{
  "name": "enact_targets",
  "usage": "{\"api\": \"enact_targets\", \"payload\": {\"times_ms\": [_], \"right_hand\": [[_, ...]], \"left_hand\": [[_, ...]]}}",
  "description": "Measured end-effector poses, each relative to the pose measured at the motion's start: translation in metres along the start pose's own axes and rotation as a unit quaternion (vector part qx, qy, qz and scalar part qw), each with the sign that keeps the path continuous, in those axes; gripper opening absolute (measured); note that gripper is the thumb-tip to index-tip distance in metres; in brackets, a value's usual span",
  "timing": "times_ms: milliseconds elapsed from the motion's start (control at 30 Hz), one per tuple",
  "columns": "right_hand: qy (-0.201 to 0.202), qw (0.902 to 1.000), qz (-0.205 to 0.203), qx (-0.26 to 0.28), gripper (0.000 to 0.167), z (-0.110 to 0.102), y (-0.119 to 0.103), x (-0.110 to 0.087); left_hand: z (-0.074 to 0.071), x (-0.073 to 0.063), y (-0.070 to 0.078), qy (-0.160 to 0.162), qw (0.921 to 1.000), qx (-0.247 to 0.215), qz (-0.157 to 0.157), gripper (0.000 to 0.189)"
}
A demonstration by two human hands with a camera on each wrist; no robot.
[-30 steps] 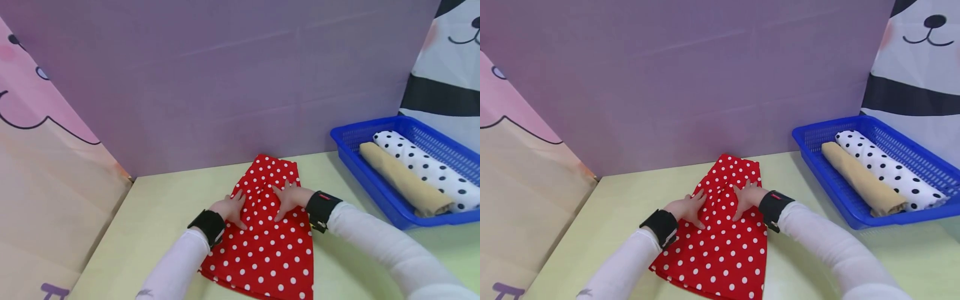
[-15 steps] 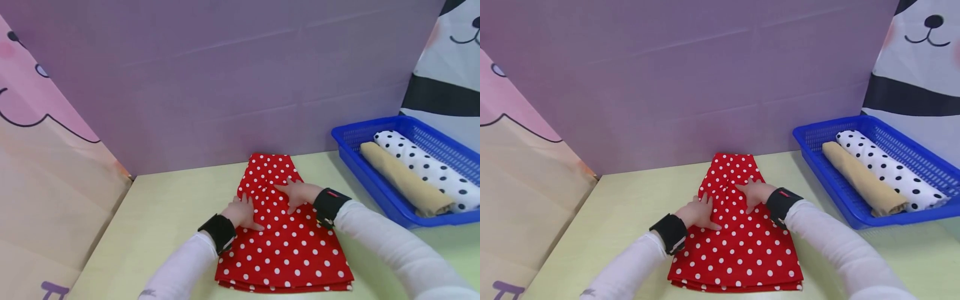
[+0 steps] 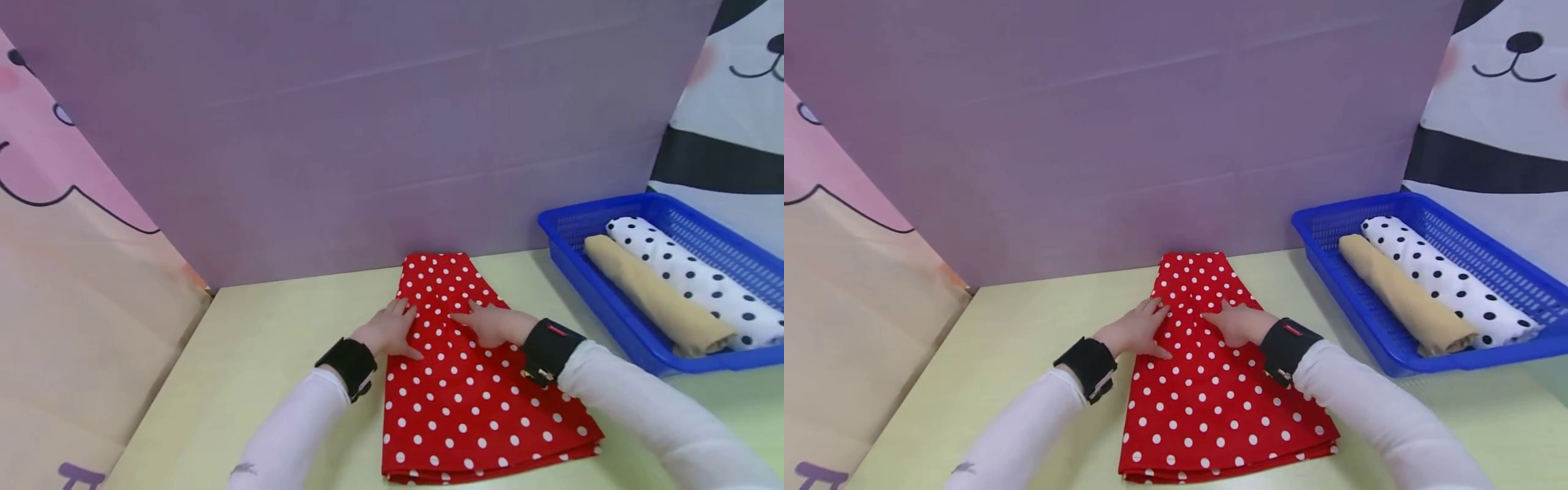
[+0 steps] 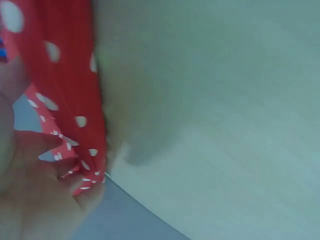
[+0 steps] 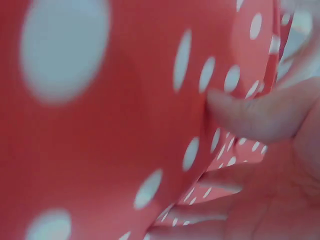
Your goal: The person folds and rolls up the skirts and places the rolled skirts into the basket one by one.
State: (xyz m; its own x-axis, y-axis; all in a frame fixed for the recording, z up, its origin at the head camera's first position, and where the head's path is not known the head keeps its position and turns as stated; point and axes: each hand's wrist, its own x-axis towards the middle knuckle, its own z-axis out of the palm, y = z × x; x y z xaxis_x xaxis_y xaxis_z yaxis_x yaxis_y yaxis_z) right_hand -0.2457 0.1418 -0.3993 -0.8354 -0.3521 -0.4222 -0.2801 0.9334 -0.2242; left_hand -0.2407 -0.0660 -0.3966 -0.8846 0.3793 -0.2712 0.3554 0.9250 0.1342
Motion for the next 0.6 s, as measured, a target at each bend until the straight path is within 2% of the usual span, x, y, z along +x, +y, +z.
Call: {"api": "enact_targets", "payload": {"times_ms": [133,267,333,467,600], "right_hand": [[-0.013,0.9999,0.002,0.01,0.078,0.007,-0.009,-0.008],[-0.025,0.9992,0.014,0.027,0.094,0.011,-0.016,-0.012],[-0.032,0.9991,0.014,0.024,0.103,0.013,-0.019,-0.013],[-0.035,0.9992,0.008,0.017,0.111,0.017,-0.022,-0.015],[-0.028,0.9993,0.014,0.019,0.112,0.018,-0.022,-0.016]], "left_hand": [[-0.001,0.02,0.0,0.006,1.0,0.002,0.002,0.099],[-0.001,0.041,0.0,0.011,0.9998,0.017,-0.006,0.102],[-0.002,0.048,-0.001,0.014,0.9998,0.009,-0.01,0.102],[0.0,0.056,-0.006,0.009,0.9993,-0.03,-0.022,0.101],[0.003,0.058,-0.01,0.009,0.9982,-0.058,-0.013,0.099]]}}
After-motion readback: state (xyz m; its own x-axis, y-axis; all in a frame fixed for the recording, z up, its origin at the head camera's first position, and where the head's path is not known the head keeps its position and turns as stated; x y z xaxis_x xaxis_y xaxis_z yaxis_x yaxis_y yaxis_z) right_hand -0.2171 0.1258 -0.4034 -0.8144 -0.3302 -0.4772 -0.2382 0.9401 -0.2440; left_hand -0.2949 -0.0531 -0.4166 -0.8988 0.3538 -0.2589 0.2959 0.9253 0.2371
